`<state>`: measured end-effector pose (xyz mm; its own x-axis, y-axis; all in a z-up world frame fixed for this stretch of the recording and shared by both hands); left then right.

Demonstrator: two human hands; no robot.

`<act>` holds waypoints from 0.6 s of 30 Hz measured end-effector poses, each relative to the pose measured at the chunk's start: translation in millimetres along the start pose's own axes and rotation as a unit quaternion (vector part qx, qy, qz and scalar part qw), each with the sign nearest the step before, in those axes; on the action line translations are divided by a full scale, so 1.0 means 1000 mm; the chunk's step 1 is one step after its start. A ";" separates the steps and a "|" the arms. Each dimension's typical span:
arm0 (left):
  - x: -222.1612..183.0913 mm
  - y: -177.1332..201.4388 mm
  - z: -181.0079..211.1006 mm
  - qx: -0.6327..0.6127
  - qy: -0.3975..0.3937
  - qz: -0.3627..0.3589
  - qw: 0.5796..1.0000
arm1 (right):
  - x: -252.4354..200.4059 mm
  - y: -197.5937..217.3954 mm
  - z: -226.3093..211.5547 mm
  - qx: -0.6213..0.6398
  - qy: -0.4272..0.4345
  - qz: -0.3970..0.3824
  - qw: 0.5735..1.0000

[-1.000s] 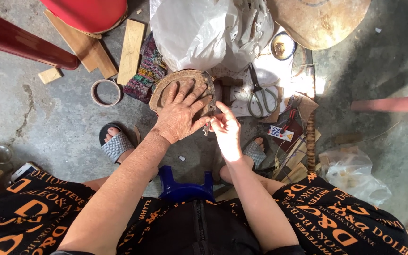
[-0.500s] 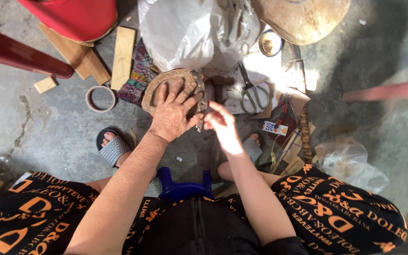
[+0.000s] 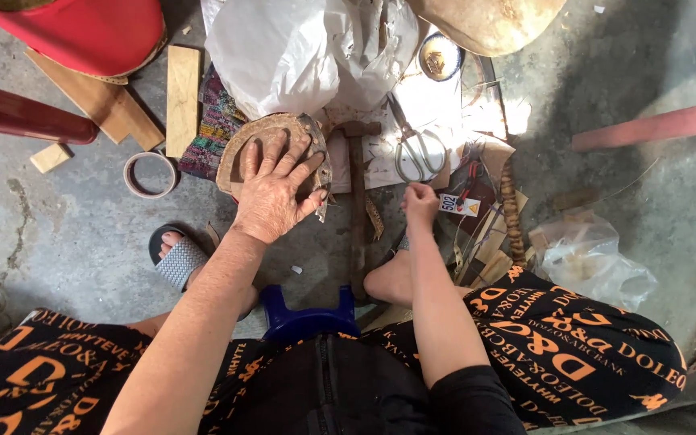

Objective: Applying glue and a decorative red strip to the rim of a circular wooden instrument component.

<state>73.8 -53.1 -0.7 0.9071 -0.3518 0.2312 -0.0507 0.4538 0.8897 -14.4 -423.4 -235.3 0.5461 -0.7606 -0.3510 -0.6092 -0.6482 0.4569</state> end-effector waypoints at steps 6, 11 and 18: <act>0.002 0.008 0.003 0.004 -0.002 0.012 1.000 | 0.003 -0.076 -0.032 -0.173 0.243 -0.042 0.953; 0.004 0.016 0.006 0.010 -0.017 0.030 0.999 | 0.016 -0.129 -0.041 -0.325 0.282 -0.046 0.902; 0.002 0.003 0.001 -0.015 0.017 -0.014 1.000 | 0.022 -0.140 -0.035 -0.430 0.297 -0.080 0.849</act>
<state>75.1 -53.0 3.2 0.9214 -0.3381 0.1919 -0.0118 0.4690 0.8831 103.4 -348.1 -278.0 0.9313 -0.3483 -0.1068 0.0046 -0.2819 0.9594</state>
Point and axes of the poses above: each hand's wrist, its own x-axis towards the middle knuckle, its own y-axis out of the back of the hand, z = x × y, the point moved 9 cm from there along x, towards the middle knuckle, and after that the axes turned 8 degrees about z, right-handed, at the moved point
